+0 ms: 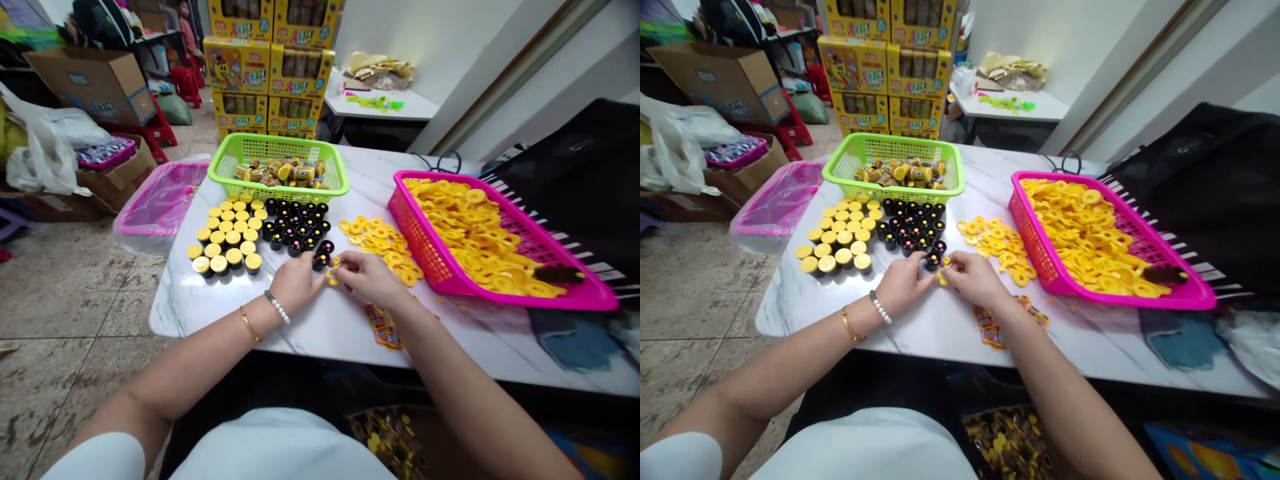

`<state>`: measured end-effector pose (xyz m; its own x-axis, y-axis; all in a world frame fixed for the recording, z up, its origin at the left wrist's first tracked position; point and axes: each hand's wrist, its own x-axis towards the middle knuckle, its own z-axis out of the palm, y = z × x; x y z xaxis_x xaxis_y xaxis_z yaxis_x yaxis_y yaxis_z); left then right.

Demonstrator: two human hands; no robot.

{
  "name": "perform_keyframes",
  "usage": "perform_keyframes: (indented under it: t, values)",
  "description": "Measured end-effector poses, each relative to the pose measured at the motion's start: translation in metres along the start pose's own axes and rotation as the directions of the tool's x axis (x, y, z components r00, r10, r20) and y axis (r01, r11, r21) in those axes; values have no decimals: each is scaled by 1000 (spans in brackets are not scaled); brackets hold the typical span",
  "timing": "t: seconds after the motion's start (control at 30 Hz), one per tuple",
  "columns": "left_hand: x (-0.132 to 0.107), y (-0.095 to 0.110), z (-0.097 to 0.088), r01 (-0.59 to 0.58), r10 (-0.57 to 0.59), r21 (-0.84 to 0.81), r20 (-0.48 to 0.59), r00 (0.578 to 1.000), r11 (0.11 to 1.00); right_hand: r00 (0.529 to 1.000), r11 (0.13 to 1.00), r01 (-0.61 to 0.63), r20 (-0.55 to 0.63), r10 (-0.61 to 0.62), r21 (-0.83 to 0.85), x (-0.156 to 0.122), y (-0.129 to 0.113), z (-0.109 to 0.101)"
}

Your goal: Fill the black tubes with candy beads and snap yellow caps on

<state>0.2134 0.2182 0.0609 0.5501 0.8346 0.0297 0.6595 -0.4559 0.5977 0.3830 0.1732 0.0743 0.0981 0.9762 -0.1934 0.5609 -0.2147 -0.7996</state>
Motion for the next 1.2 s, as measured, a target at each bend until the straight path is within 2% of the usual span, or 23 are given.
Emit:
perform_keyframes:
  t: [0.13, 0.27, 0.33, 0.4, 0.5, 0.6, 0.83, 0.93, 1.07, 1.13, 1.2]
  values:
    - [-25, -7, -15, -25, 25, -9, 29, 999, 1000, 990, 960, -43, 138, 5, 276, -17, -5, 10]
    - [-64, -18, -27, 6, -5, -46, 35, 999, 999, 994, 862, -99, 86, 64, 497, -36, -6, 14]
    - [-75, -24, -27, -1, 2, -92, 7, 1000, 996, 993, 792, -117, 68, 95, 600, -42, -8, 20]
    - [-78, -29, -23, -21, 17, -128, -27, 999, 992, 986, 736, -167, 100, 134, 656, -44, -12, 30]
    - [-76, -32, -18, -37, 32, -142, -39, 999, 989, 975, 727, -222, 147, 166, 649, -42, -20, 48]
    - [-73, -32, -19, -45, 42, -151, -23, 999, 988, 980, 755, -198, 108, 168, 625, -35, -25, 62]
    - [-76, -28, -27, -19, 24, -227, 20, 1000, 974, 982, 780, -183, 82, 168, 599, -29, -25, 70]
    - [-76, -23, -31, 79, -37, -405, 110, 993, 911, 984, 795, -178, 97, 150, 580, -34, -24, 70]
    - [-70, -19, -30, 286, -199, -587, 210, 957, 757, 992, 838, -128, 56, 116, 530, -39, -24, 73]
    - [-69, -18, -28, 296, -197, -598, 228, 954, 745, 994, 844, -103, 15, 112, 526, -40, -25, 76]
    - [-71, -18, -25, 251, -174, -572, 185, 967, 781, 994, 836, -83, -15, 108, 543, -41, -27, 78]
